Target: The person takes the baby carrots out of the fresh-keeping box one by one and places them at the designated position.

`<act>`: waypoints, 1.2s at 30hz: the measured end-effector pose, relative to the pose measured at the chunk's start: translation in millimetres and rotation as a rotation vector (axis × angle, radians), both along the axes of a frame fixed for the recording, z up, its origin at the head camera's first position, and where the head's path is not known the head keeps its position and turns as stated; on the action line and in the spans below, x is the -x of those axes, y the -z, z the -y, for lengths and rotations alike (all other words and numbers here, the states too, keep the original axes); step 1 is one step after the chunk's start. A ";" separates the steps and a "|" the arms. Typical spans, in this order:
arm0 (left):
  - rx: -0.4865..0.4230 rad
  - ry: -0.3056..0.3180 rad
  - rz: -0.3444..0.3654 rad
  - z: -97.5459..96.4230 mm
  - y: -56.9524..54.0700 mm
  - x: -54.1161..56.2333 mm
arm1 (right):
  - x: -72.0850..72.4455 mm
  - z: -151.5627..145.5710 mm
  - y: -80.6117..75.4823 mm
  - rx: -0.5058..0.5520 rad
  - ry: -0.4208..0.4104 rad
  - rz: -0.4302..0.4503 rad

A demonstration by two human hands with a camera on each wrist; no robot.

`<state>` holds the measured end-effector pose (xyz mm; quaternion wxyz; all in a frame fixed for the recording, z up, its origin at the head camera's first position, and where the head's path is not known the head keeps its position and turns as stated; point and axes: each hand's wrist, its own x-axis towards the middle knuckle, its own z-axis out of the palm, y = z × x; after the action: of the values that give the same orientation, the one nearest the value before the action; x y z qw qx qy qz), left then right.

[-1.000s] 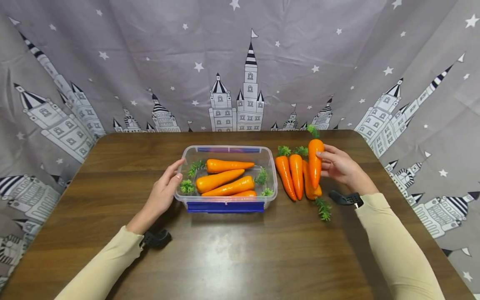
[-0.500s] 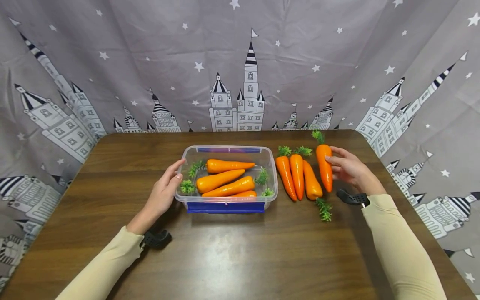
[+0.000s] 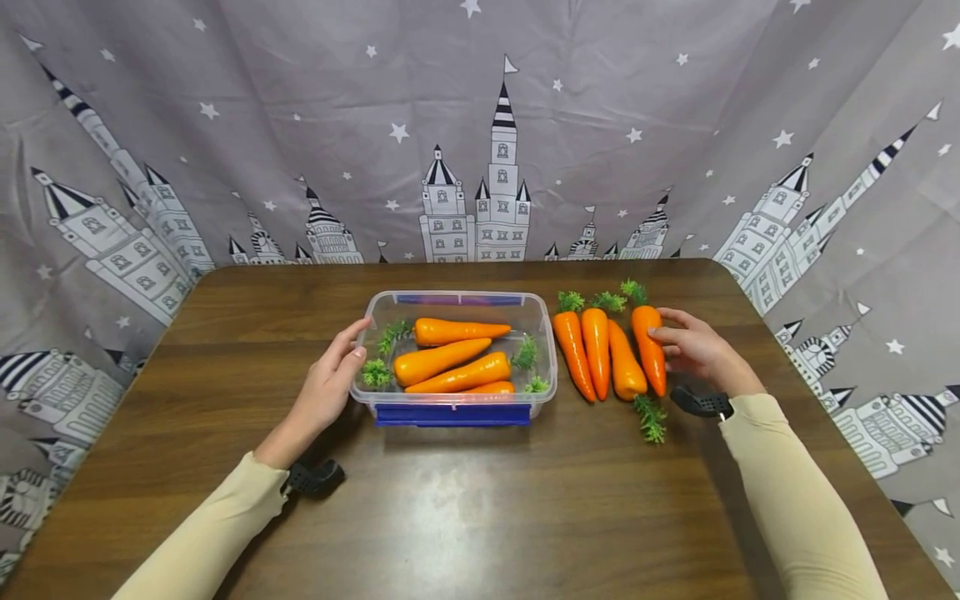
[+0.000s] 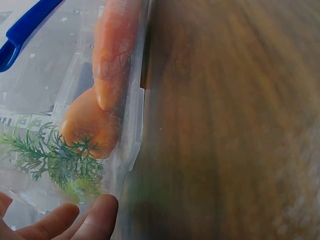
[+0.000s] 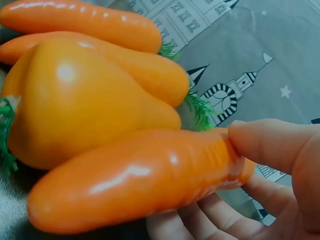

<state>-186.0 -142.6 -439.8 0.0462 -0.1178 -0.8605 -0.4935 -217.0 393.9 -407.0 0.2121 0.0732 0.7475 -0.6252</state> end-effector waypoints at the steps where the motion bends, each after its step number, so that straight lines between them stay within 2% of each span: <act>1: -0.002 0.000 0.003 0.0 -0.1 0.2 | 0.0 0.3 0.8 -0.011 -0.005 0.003; 10: -0.006 0.003 0.006 -0.1 0.6 0.0 | 0.2 5.7 3.6 -0.135 -0.017 -0.011; 21: -0.010 0.001 -0.009 0.4 0.7 -0.7 | 0.3 6.1 3.8 -0.141 0.008 0.004; 26: -0.011 0.001 -0.001 0.2 1.5 -0.2 | -0.6 2.8 4.9 -0.109 0.036 0.002; 36: -0.007 -0.004 -0.015 1.0 3.4 1.2 | -2.7 2.2 -0.8 -0.096 0.067 0.010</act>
<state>-187.2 -143.5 -443.3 0.0540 -0.1197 -0.8586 -0.4956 -214.3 391.7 -406.2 0.1909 0.1115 0.7727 -0.5951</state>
